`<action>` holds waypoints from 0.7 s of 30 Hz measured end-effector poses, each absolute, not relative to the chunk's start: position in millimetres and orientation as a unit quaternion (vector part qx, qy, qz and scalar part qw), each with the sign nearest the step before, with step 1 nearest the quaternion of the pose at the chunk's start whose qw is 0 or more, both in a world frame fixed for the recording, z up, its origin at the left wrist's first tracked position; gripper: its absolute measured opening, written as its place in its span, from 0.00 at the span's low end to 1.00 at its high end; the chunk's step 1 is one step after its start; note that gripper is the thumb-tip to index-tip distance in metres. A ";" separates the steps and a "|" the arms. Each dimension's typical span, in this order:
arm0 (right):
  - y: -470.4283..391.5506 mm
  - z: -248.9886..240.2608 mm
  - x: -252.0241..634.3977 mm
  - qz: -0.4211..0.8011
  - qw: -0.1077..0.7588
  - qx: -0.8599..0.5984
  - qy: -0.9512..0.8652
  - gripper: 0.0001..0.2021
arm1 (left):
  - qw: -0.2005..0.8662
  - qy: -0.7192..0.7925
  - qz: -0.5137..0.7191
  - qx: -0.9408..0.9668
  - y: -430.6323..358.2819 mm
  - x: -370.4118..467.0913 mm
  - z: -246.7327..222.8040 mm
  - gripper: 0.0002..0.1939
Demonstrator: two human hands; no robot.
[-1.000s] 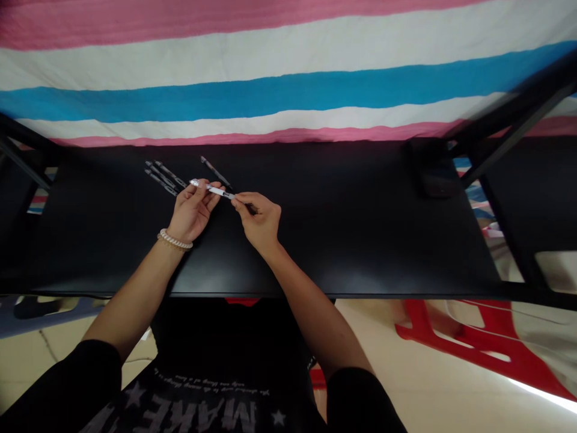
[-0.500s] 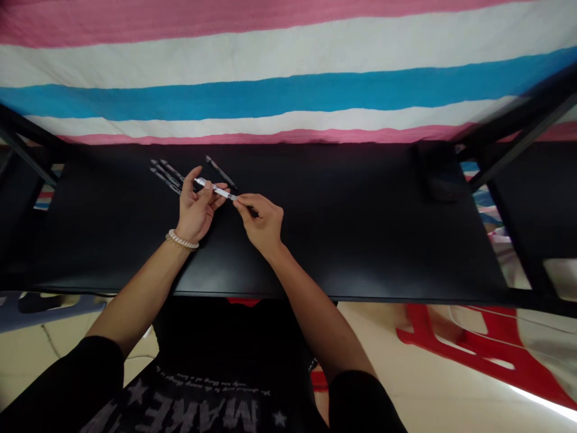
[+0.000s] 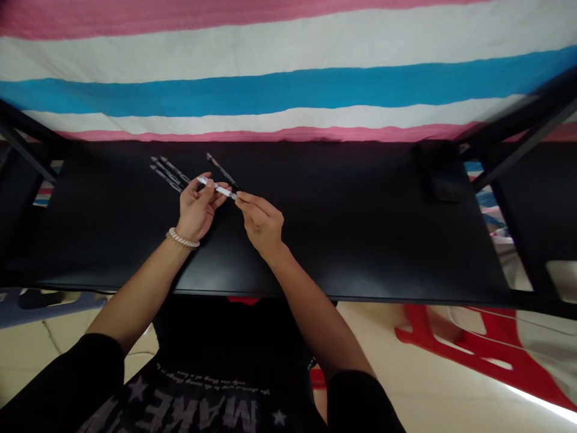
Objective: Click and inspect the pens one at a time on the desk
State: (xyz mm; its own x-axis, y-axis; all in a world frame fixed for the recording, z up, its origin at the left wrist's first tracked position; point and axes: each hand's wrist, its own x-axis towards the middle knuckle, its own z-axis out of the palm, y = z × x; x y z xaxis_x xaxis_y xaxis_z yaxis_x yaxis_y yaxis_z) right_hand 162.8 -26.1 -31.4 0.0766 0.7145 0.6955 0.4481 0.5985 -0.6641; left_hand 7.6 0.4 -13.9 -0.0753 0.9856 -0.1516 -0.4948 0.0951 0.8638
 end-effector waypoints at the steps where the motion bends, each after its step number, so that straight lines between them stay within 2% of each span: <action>1: -26.3 -32.4 163.2 0.118 0.581 -0.440 -0.674 0.08 | 0.611 0.417 0.606 0.293 0.1 7.8 -13.9 0.23; 5: -26.4 -34.9 165.6 0.157 0.556 -0.441 -0.687 0.09 | 0.595 0.431 0.612 0.292 -0.7 9.0 -14.8 0.32; 10: -25.9 -35.7 168.0 0.193 0.544 -0.423 -0.698 0.08 | 0.589 0.435 0.617 0.291 -0.4 9.2 -17.4 0.36; 17: -28.4 -27.1 164.8 0.179 0.578 -0.435 -0.667 0.08 | 0.594 0.432 0.613 0.291 0.9 7.5 -17.1 0.36; 21: -29.0 -23.8 163.9 0.195 0.547 -0.474 -0.662 0.07 | 0.601 0.420 0.610 0.301 1.2 6.8 -14.7 0.34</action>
